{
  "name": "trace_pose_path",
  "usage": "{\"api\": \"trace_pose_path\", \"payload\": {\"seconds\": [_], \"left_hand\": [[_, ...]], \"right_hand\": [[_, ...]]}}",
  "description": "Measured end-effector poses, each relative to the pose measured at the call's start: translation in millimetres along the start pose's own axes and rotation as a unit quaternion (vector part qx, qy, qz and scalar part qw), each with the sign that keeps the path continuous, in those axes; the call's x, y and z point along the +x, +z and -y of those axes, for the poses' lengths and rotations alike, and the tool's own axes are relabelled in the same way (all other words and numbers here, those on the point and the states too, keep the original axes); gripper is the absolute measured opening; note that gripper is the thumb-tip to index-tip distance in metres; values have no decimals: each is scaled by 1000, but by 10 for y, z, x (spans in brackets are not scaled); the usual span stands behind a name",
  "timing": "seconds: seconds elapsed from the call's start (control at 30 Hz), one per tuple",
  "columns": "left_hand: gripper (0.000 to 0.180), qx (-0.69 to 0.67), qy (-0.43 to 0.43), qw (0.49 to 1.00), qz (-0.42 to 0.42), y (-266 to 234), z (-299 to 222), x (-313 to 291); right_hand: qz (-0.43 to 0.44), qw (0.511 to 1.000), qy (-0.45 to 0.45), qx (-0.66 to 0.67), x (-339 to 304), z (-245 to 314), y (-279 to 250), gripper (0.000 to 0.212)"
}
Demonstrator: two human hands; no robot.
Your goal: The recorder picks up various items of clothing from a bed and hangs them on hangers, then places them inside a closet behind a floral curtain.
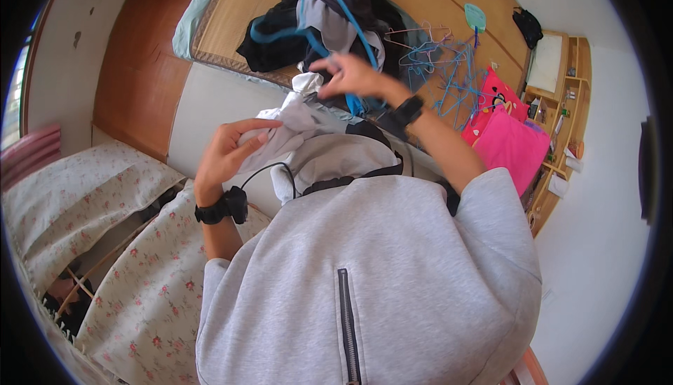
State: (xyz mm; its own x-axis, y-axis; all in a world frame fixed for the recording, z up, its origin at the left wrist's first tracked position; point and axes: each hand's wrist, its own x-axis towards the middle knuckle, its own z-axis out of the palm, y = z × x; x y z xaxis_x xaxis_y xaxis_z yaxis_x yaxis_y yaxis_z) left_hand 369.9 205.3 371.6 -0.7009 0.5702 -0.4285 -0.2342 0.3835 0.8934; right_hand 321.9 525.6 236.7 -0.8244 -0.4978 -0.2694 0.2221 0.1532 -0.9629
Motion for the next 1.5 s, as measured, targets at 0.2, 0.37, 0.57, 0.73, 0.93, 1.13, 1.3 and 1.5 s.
{"api": "trace_pose_path", "payload": {"seconds": [0.2, 0.37, 0.57, 0.73, 0.93, 1.13, 1.3, 1.5], "left_hand": [[29, -22, 31, 999, 19, 114, -244, -377], [51, -33, 24, 999, -18, 172, -170, -793], [82, 56, -89, 987, -122, 625, 392, -596], [47, 163, -84, 925, -332, 537, 1082, -295], [15, 253, -152, 854, -428, 81, 946, -221], [14, 297, 39, 786, -541, 196, 496, 373], [6, 206, 227, 945, -115, 1178, -252, 687], [27, 515, 295, 770, -236, 1512, -338, 1349]], "right_hand": [[72, 992, -34, -98, 282, -435, 1052, 34], [43, 968, -121, -216, 556, -92, 917, 8], [-206, 930, -245, -178, 816, 857, 261, 12], [-238, 908, -252, -235, 710, 1205, -523, 19], [-168, 941, -275, -107, 243, 1838, -894, 26], [-204, 927, -190, -251, 146, 2094, -504, 32], [-193, 926, -233, -225, 461, 1968, -132, 25], [-90, 944, -227, -222, 729, 2038, 236, 17]]}}
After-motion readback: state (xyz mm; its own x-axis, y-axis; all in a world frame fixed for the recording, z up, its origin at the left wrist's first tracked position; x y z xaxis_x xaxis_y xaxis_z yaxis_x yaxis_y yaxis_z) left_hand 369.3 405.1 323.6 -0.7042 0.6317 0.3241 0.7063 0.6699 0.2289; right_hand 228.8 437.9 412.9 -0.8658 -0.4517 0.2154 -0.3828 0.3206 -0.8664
